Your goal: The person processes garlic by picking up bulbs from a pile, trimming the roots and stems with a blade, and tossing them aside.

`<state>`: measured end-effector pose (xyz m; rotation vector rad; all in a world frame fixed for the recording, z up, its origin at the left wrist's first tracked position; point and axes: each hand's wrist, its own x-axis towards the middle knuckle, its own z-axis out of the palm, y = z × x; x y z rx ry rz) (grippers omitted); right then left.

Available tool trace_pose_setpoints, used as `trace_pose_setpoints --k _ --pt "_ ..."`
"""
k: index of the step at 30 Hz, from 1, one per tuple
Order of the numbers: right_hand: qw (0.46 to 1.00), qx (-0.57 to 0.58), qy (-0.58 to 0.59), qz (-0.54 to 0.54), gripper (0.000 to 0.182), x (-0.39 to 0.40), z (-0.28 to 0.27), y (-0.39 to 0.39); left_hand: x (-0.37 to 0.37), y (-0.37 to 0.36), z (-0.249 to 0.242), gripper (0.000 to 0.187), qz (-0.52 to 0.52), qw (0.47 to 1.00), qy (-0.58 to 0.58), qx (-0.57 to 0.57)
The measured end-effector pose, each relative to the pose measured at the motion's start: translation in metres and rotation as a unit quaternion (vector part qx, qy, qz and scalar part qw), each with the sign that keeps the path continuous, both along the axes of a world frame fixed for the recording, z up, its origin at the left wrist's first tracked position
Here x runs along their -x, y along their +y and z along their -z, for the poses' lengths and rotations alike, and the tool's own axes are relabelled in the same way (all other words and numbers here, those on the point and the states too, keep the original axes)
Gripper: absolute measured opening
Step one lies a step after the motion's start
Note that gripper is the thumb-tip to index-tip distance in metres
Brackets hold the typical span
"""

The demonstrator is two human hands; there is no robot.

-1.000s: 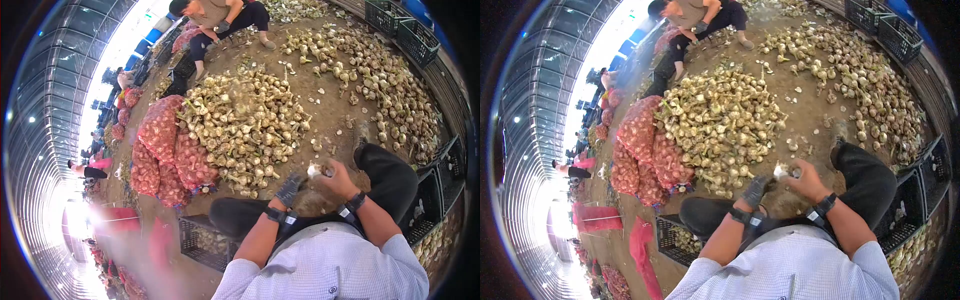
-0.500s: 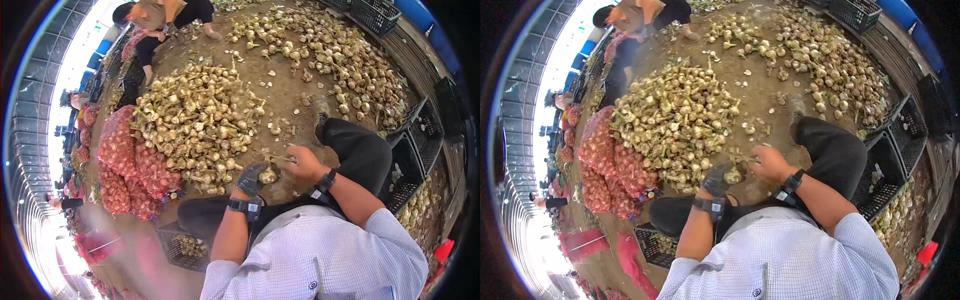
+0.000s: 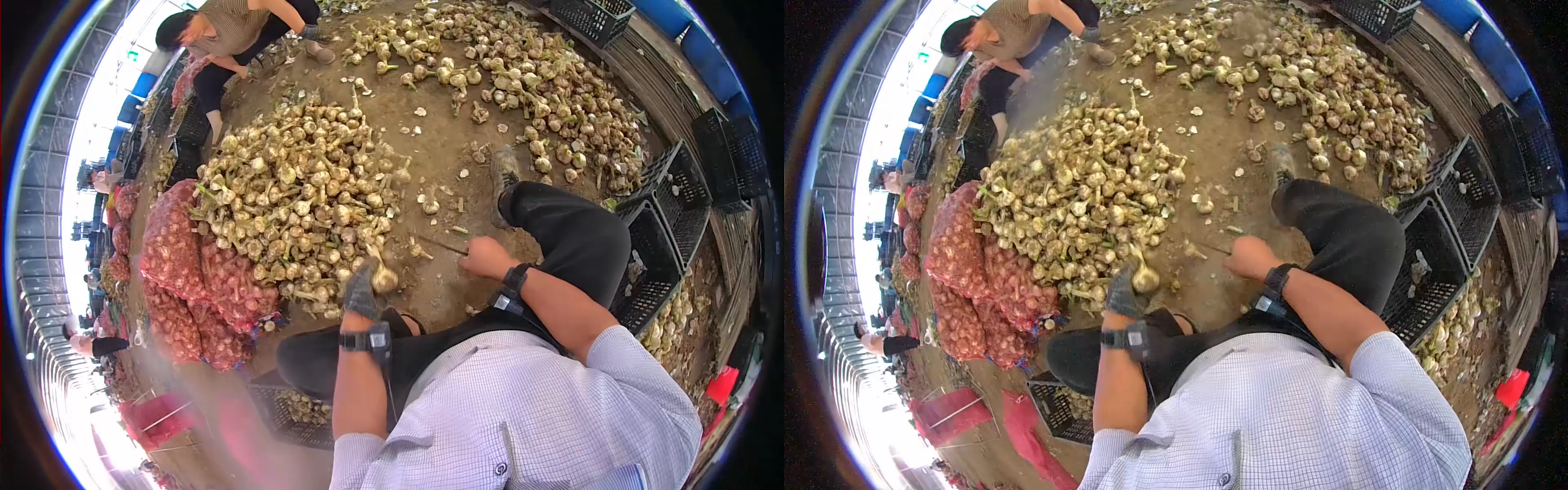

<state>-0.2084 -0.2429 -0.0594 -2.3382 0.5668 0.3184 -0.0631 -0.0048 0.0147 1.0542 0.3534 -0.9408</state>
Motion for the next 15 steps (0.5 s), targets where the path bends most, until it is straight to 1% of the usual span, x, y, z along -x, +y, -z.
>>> trace_pose_setpoints --k 1,2,3,4,5,7,9,10,11,12,14,15 --pt "0.999 -0.01 -0.012 0.031 0.038 -0.002 0.007 -0.001 -0.003 -0.026 -0.028 0.031 0.131 0.899 -0.39 -0.148" --pt "0.998 -0.026 -0.003 0.054 0.039 -0.005 0.007 -0.003 -0.001 -0.058 -0.068 0.034 0.237 0.62 -0.698 -0.269" --pt "0.996 -0.041 0.008 0.077 0.04 -0.01 0.002 -0.006 -0.01 -0.081 -0.077 0.038 0.188 0.873 -0.449 -0.032" --pt "0.993 -0.055 0.019 0.103 0.041 -0.01 0.0 -0.008 -0.019 -0.105 -0.086 0.041 0.015 0.976 -0.126 0.175" --pt "0.992 -0.055 0.021 0.113 0.041 -0.008 0.001 -0.009 -0.038 -0.114 -0.079 0.047 0.034 0.979 -0.085 0.182" --pt "0.989 -0.054 0.014 0.139 0.042 -0.012 0.0 -0.017 -0.053 -0.118 -0.061 0.043 0.004 0.98 -0.172 0.102" --pt "0.989 -0.035 -0.015 0.144 0.041 -0.012 0.012 -0.026 -0.069 -0.085 -0.032 0.039 0.107 0.959 -0.261 0.004" --pt "0.989 -0.026 -0.026 0.146 0.041 -0.011 0.019 -0.029 -0.067 -0.07 -0.03 0.037 0.129 0.956 -0.262 -0.024" --pt "0.989 -0.035 -0.004 0.145 0.04 -0.016 0.022 -0.033 -0.064 -0.054 -0.029 0.035 0.151 0.952 -0.262 -0.05" --pt "0.989 -0.043 0.019 0.142 0.04 -0.026 0.022 -0.042 -0.057 -0.044 -0.045 0.033 0.143 0.963 -0.222 -0.056" --pt "0.991 -0.05 0.046 0.111 0.038 -0.054 0.028 -0.058 -0.05 -0.027 -0.072 0.033 0.182 0.954 -0.226 -0.07" --pt "0.993 -0.041 0.049 0.104 0.038 -0.068 0.03 -0.062 -0.051 -0.018 -0.076 0.033 0.199 0.95 -0.23 -0.076"
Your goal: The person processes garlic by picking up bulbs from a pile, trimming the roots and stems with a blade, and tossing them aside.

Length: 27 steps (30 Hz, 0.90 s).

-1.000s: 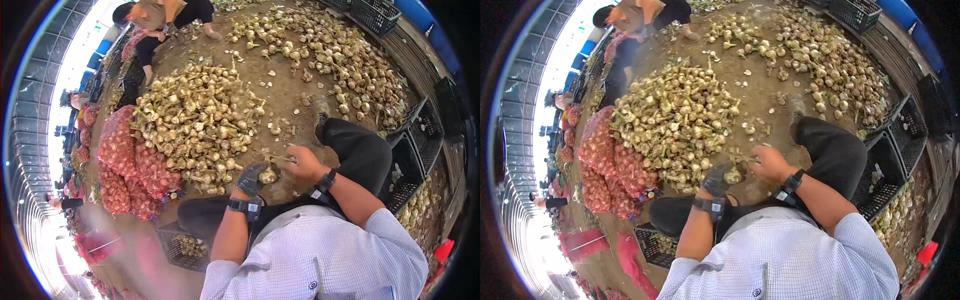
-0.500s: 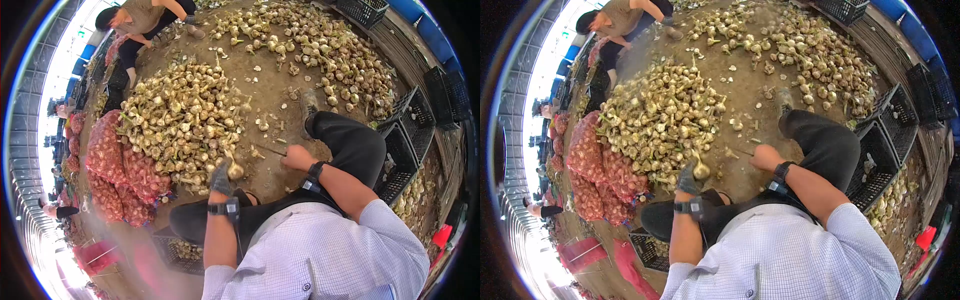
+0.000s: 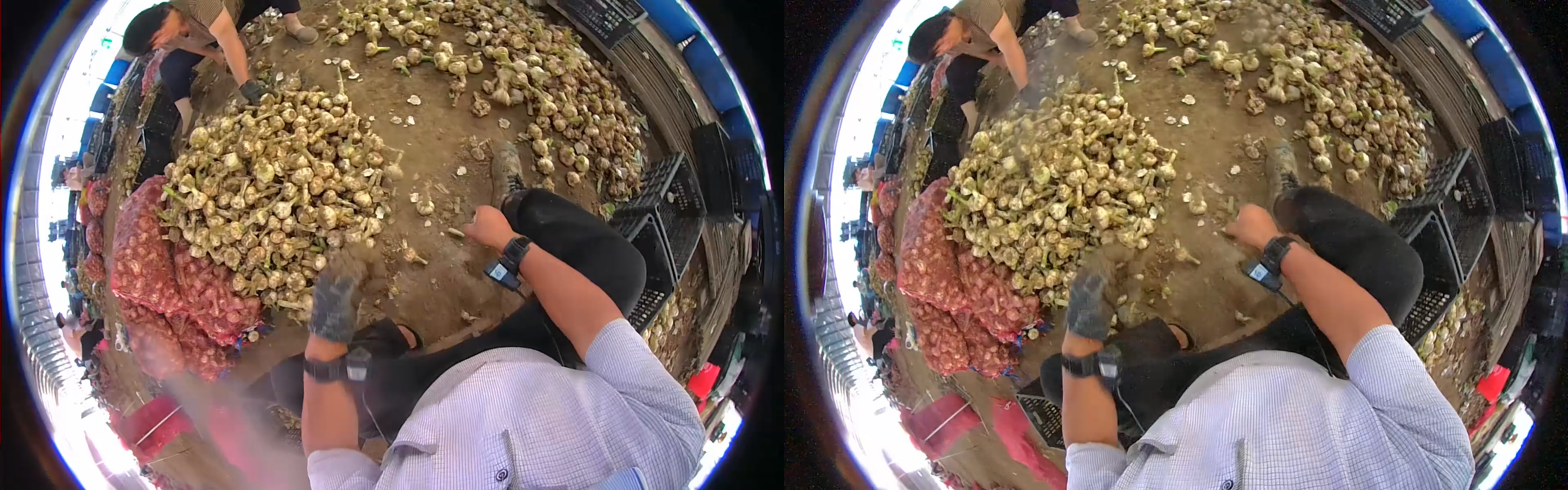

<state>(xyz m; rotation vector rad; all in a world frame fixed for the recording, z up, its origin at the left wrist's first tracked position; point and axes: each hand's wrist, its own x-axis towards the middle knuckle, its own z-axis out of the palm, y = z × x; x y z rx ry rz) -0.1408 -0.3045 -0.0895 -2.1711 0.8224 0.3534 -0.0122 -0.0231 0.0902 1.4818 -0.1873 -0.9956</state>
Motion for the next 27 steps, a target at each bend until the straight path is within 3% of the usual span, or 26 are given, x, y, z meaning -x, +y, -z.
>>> trace_pose_setpoints --k 3,4,6,9,11,15,17,18,20,22,23,27 --pt "0.998 0.029 0.026 -0.043 0.041 -0.054 0.0 -0.006 -0.005 0.024 0.013 0.035 -0.03 0.991 0.127 0.027" --pt "0.997 0.062 0.012 -0.055 0.037 -0.067 0.006 -0.004 -0.008 0.032 0.033 0.036 0.078 0.985 -0.151 -0.033" --pt "0.989 0.09 0.011 -0.114 0.031 -0.096 0.044 -0.006 -0.006 0.037 0.067 0.042 0.122 0.928 -0.287 -0.202" --pt "0.973 0.096 0.027 -0.208 0.026 -0.131 0.103 0.001 -0.002 0.023 0.088 0.043 0.132 0.945 -0.264 -0.14" --pt "0.975 0.083 -0.04 -0.204 0.028 -0.141 0.107 0.014 0.009 0.02 0.11 0.045 0.124 0.95 -0.241 -0.156" --pt "0.969 0.087 0.064 -0.224 0.033 -0.149 0.115 0.022 0.006 0.026 0.101 0.054 0.138 0.95 -0.216 -0.179" --pt "0.957 0.109 0.082 -0.258 0.035 -0.141 0.127 0.017 0.01 0.029 0.116 0.057 0.142 0.925 -0.288 -0.203" --pt "0.965 0.092 0.024 -0.245 0.031 -0.132 0.127 0.016 0.013 0.029 0.122 0.059 0.141 0.91 -0.325 -0.217" --pt "0.968 0.053 -0.098 -0.223 0.024 -0.122 0.103 0.021 0.008 0.021 0.119 0.062 0.183 0.889 -0.32 -0.272" --pt "0.981 0.0 -0.079 -0.176 0.025 -0.117 0.062 0.034 0.002 0.012 0.111 0.063 0.191 0.875 -0.329 -0.3" --pt "0.985 -0.09 -0.062 -0.133 0.025 -0.118 0.015 0.049 0.002 0.009 0.104 0.062 0.178 0.873 -0.339 -0.301" --pt "0.959 -0.264 -0.067 -0.082 0.049 -0.099 -0.078 0.07 0.014 -0.004 0.11 0.055 0.093 0.827 -0.487 -0.264"
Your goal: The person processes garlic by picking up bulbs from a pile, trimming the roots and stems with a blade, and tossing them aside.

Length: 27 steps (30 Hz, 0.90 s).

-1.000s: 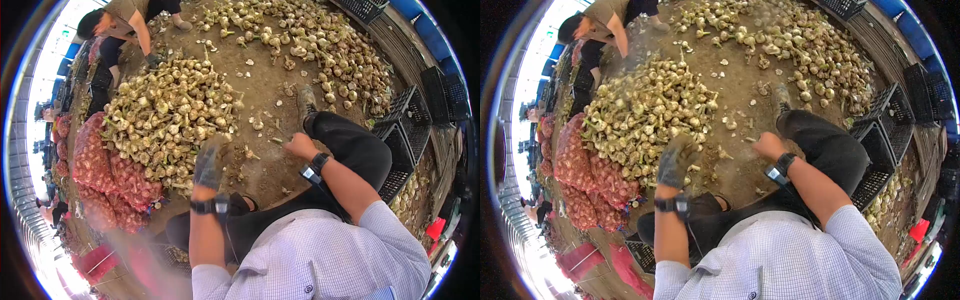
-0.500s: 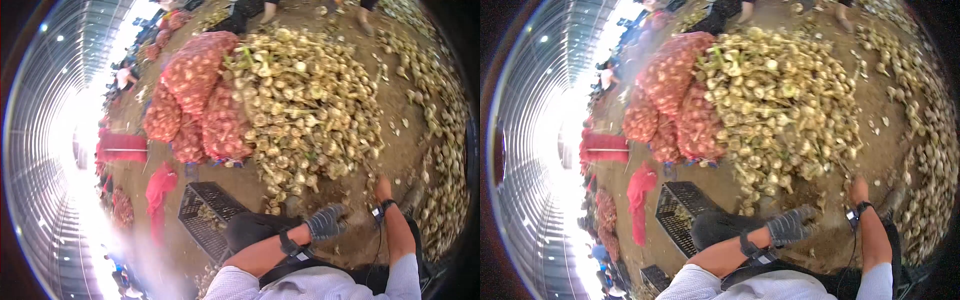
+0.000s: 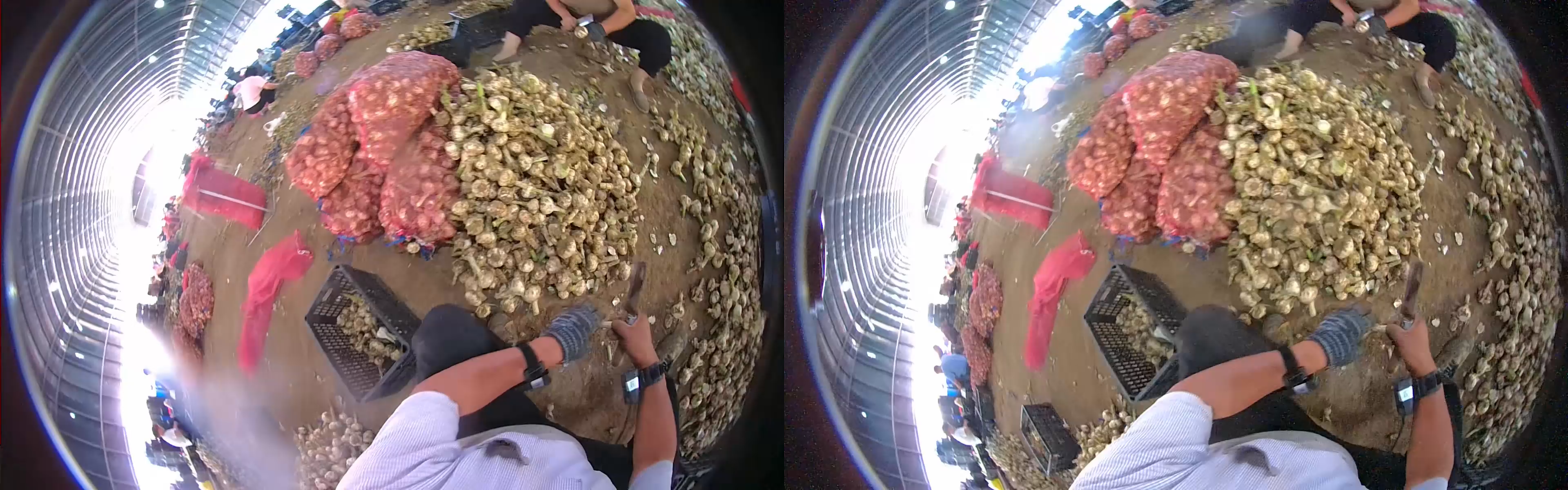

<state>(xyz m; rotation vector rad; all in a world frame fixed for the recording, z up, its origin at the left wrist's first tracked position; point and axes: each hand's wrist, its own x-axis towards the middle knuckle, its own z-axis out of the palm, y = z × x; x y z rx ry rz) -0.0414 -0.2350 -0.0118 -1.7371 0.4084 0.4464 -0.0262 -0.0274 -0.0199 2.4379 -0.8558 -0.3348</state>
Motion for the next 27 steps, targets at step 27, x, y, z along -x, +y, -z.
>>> trace_pose_setpoints --k 27 --pt "0.962 0.172 -0.209 -0.026 0.022 0.164 -0.087 0.031 0.092 0.032 -0.052 0.04 0.127 0.907 0.271 0.295"
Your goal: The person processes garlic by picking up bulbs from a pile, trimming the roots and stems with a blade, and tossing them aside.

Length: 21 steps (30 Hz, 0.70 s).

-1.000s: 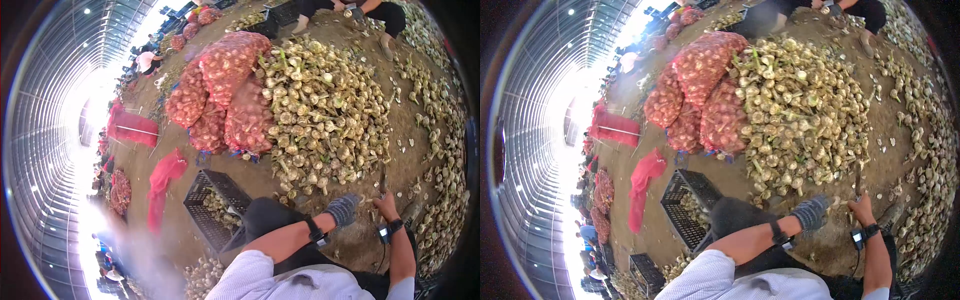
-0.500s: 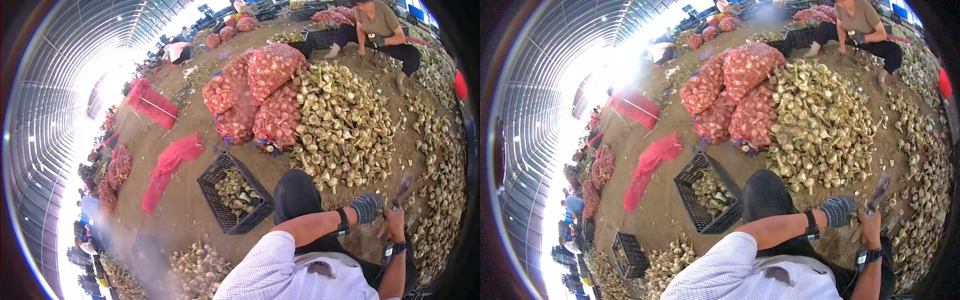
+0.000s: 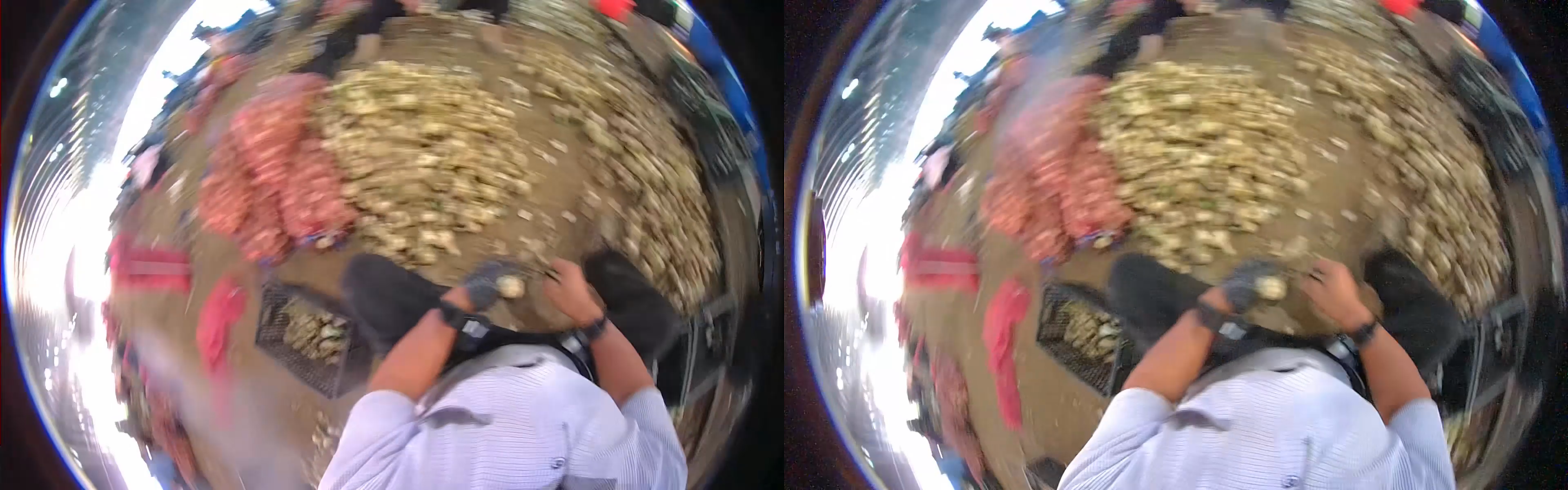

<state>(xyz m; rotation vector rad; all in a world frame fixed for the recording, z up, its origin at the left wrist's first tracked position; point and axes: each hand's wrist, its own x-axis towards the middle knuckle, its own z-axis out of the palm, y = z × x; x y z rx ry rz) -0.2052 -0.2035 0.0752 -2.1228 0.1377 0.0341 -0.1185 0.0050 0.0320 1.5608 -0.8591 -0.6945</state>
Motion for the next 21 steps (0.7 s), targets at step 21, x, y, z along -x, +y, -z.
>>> trace_pose_setpoints --k 21 --pt "0.996 0.062 0.037 0.061 0.032 0.002 0.034 -0.026 -0.013 -0.026 0.026 0.04 -0.124 0.954 -0.069 -0.265"
